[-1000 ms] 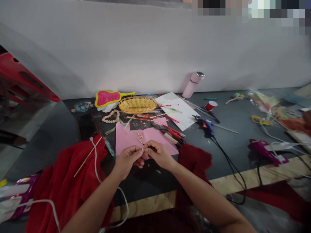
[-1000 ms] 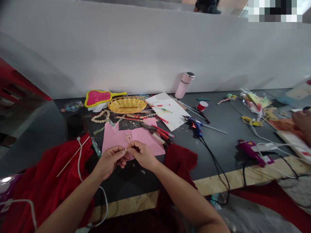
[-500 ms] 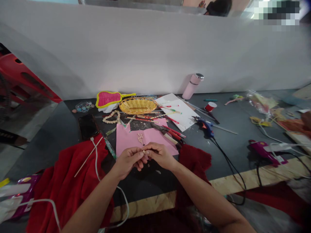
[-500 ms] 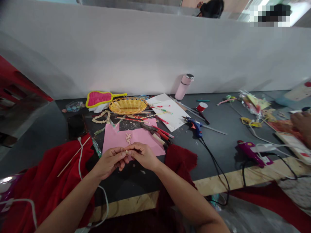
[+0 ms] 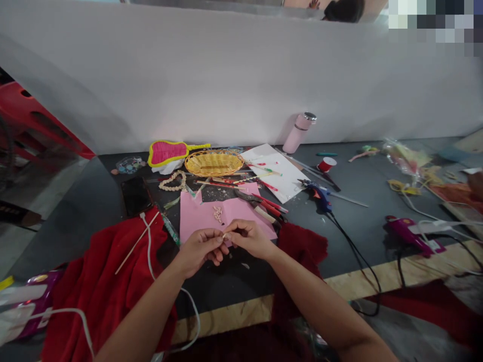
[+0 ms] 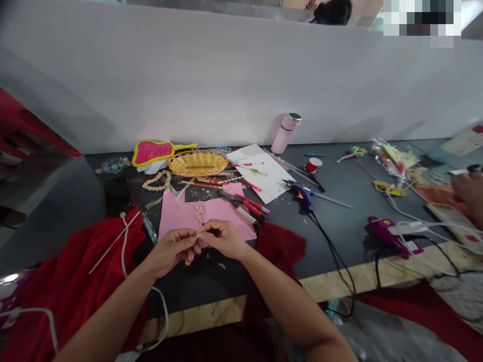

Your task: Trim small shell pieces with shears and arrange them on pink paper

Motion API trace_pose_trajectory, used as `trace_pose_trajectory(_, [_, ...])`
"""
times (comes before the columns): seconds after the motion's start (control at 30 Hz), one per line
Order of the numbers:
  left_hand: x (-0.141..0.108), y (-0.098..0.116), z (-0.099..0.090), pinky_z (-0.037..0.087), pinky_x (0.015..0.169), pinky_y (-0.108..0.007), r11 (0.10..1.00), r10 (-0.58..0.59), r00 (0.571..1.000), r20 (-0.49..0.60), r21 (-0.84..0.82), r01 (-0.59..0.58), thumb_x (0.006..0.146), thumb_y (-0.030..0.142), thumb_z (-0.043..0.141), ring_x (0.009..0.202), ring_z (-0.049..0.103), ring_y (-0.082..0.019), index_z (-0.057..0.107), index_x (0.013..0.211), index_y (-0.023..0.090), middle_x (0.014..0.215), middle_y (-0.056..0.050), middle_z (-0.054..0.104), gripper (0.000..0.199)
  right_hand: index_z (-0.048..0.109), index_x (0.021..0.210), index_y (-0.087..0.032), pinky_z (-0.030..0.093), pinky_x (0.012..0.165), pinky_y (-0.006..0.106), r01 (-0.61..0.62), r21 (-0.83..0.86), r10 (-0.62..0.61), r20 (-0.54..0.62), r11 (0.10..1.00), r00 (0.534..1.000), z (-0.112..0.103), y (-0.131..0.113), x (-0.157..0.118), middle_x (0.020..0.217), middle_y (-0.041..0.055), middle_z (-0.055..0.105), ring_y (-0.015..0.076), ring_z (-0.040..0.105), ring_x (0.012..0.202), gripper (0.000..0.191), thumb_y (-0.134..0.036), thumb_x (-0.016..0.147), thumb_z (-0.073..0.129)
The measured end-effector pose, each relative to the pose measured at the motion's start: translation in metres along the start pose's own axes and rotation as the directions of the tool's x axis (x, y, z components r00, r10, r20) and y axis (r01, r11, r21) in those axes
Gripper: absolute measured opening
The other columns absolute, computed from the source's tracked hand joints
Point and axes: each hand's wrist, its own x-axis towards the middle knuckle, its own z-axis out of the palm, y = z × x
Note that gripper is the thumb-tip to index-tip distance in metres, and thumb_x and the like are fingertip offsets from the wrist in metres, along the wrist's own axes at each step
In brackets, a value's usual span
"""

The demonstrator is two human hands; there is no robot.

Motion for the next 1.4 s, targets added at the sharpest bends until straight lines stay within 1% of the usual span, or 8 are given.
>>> trace_pose_trajectory(0.37, [-0.002, 0.002, 0.003, 0.049, 0.049, -0.021, 0.99, 0.095, 0.993, -0.065, 0.108, -0.088, 0.075, 0.033, 0.067, 0.052, 0.058, -0.009, 0.065, 0.082, 0.013, 0.075, -0.005, 0.068, 0.021, 0.064, 0.086, -0.016, 0.041, 0.051, 0.021, -0.046, 0.079, 0.049, -0.029, 0.996, 0.998, 0.003, 0.004, 0.001, 0.066, -0.0016, 0.058, 0.0081, 0.05, 0.055, 0.028, -0.043, 0.079, 0.064])
trace_pose_trajectory(0.6, [0.0, 0.002, 0.009, 0.046, 0.044, -0.02, 0.953, 0.196, 0.962, -0.192, 0.267, -0.141, 0.073, 0.038, 0.067, 0.046, 0.055, -0.009, 0.063, 0.072, 0.013, 0.064, -0.002, 0.065, 0.025, 0.063, 0.086, -0.017, 0.043, 0.054, 0.023, -0.036, 0.048, 0.039, -0.064, 0.998, 0.997, 0.009, 0.007, 0.001, 0.069, -0.0009, 0.058, 0.0092, 0.05, 0.057, 0.029, -0.045, 0.079, 0.064])
trace_pose_trajectory(0.87, [-0.003, 0.004, 0.011, 0.045, 0.045, -0.02, 0.936, 0.24, 0.949, -0.206, 0.31, -0.169, 0.076, 0.038, 0.065, 0.046, 0.054, -0.009, 0.063, 0.074, 0.014, 0.058, 0.0, 0.062, 0.024, 0.062, 0.095, -0.017, 0.044, 0.052, 0.022, -0.049, 0.087, 0.053, -0.041, 0.995, 0.998, 0.005, 0.009, 0.002, 0.067, -0.0021, 0.056, 0.0087, 0.051, 0.053, 0.034, -0.048, 0.083, 0.057])
trace_pose_trajectory(0.97, [-0.002, 0.002, 0.01, 0.045, 0.045, -0.021, 0.932, 0.237, 0.95, -0.203, 0.325, -0.163, 0.075, 0.038, 0.065, 0.046, 0.054, -0.009, 0.063, 0.075, 0.014, 0.059, -0.001, 0.063, 0.024, 0.062, 0.091, -0.017, 0.044, 0.052, 0.022, -0.049, 0.033, 0.051, -0.045, 0.998, 0.998, 0.006, 0.008, 0.001, 0.069, -0.0015, 0.058, 0.0091, 0.051, 0.055, 0.03, -0.046, 0.081, 0.06])
trace_pose_trajectory(1.07, [-0.001, 0.003, 0.005, 0.046, 0.047, -0.022, 0.928, 0.26, 0.938, -0.228, 0.326, -0.178, 0.075, 0.04, 0.065, 0.047, 0.054, -0.01, 0.064, 0.075, 0.014, 0.059, -0.002, 0.063, 0.026, 0.062, 0.089, -0.018, 0.043, 0.055, 0.024, -0.002, -0.187, -0.021, -0.122, 0.982, 0.992, 0.001, 0.008, 0.002, 0.073, 0.0003, 0.06, 0.0106, 0.052, 0.059, 0.023, -0.04, 0.085, 0.056])
trace_pose_trajectory(1.2, [0.001, 0.009, -0.007, 0.045, 0.051, -0.021, 0.921, 0.387, 0.842, -0.375, 0.204, -0.332, 0.073, 0.038, 0.068, 0.052, 0.054, -0.008, 0.066, 0.077, 0.015, 0.068, -0.001, 0.065, 0.023, 0.063, 0.091, -0.02, 0.044, 0.073, 0.03, 0.098, -0.64, -0.225, -0.12, 0.762, 0.967, -0.014, 0.008, 0.009, 0.087, 0.0047, 0.065, 0.017, 0.057, 0.08, 0.014, -0.025, 0.088, 0.05])
trace_pose_trajectory(1.27, [0.002, 0.012, -0.013, 0.044, 0.05, -0.02, 0.91, 0.411, 0.803, -0.432, 0.151, -0.385, 0.071, 0.037, 0.07, 0.052, 0.053, -0.007, 0.066, 0.08, 0.016, 0.071, 0.0, 0.065, 0.023, 0.064, 0.092, -0.019, 0.043, 0.081, 0.033, 0.125, -0.775, -0.244, -0.039, 0.619, 0.969, -0.019, 0.008, 0.016, 0.09, 0.0063, 0.066, 0.0195, 0.056, 0.087, 0.016, -0.02, 0.088, 0.048])
trace_pose_trajectory(1.4, [0.004, 0.013, -0.02, 0.043, 0.05, -0.019, 0.906, 0.407, 0.786, -0.466, 0.1, -0.41, 0.067, 0.035, 0.074, 0.053, 0.053, -0.006, 0.067, 0.08, 0.015, 0.072, 0.0, 0.065, 0.025, 0.065, 0.093, -0.017, 0.039, 0.088, 0.035, 0.135, -0.901, -0.206, 0.053, 0.412, 0.977, -0.017, 0.006, 0.032, 0.092, 0.0079, 0.066, 0.0205, 0.054, 0.089, 0.018, -0.02, 0.091, 0.048])
